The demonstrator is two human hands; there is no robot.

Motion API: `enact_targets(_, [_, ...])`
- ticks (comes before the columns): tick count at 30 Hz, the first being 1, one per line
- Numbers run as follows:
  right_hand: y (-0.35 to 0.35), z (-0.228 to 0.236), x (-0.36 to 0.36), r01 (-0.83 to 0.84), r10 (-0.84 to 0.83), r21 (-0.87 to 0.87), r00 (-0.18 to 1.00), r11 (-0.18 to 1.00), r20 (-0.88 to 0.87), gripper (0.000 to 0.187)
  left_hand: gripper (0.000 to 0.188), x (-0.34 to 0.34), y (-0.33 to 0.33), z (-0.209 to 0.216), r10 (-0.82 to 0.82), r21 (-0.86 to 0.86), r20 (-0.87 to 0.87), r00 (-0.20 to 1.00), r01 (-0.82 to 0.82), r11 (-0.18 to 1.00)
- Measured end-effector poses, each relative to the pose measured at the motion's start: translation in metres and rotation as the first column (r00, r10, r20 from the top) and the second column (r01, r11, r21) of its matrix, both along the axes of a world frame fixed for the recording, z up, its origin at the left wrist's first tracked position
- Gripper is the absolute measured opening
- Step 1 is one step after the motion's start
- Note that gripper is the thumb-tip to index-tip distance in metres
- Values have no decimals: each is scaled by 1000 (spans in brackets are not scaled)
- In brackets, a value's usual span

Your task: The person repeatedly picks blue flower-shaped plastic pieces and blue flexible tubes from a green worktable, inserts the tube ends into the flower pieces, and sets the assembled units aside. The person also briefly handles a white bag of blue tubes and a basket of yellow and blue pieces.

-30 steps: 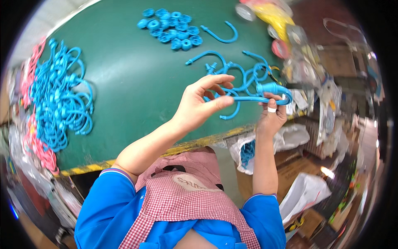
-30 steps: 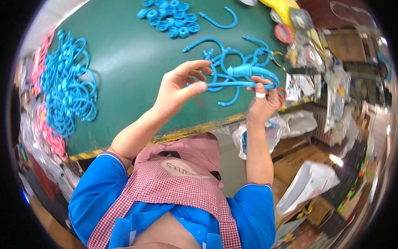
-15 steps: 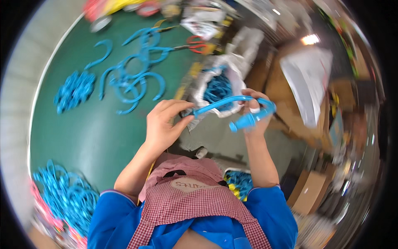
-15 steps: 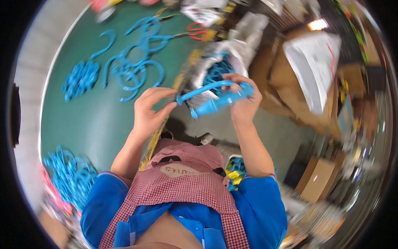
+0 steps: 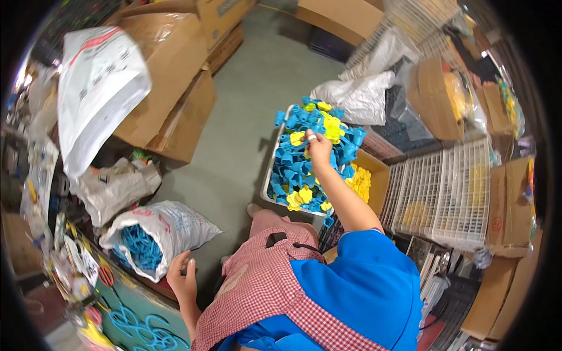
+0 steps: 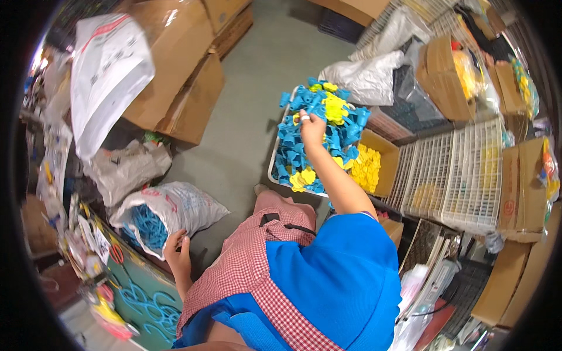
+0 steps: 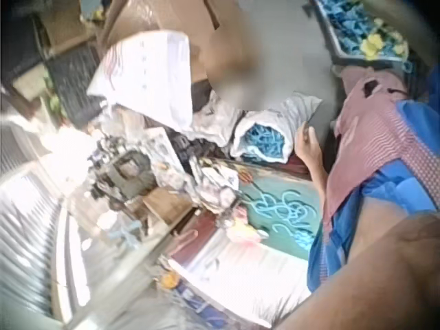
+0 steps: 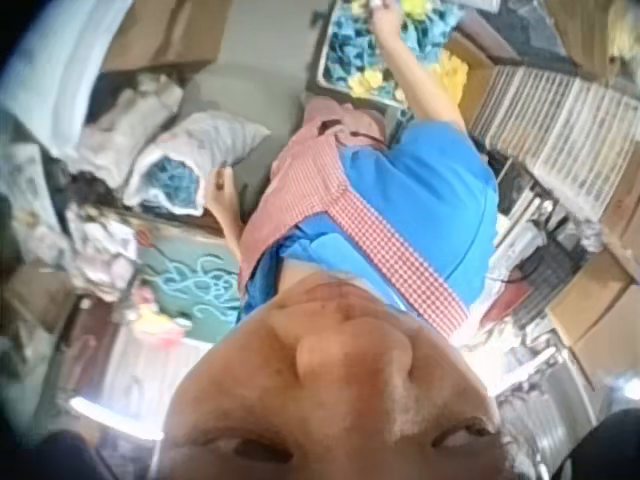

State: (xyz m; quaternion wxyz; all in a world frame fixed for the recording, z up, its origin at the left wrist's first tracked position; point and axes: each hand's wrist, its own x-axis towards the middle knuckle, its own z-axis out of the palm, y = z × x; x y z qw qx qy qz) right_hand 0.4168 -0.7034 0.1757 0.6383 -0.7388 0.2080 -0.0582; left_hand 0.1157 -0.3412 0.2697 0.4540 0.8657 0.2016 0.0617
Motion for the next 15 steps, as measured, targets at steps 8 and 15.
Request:
enact_targets(8, [-77, -40, -43, 357, -348, 83, 931, 930, -111, 27, 24, 115, -5, 21, -319, 105, -148, 936, 335, 936])
enact_targets(15, [-77, -47, -50, 532, -531, 169, 845, 829, -57, 24, 24, 213, 20, 24, -590, 181, -228, 775, 629, 756])
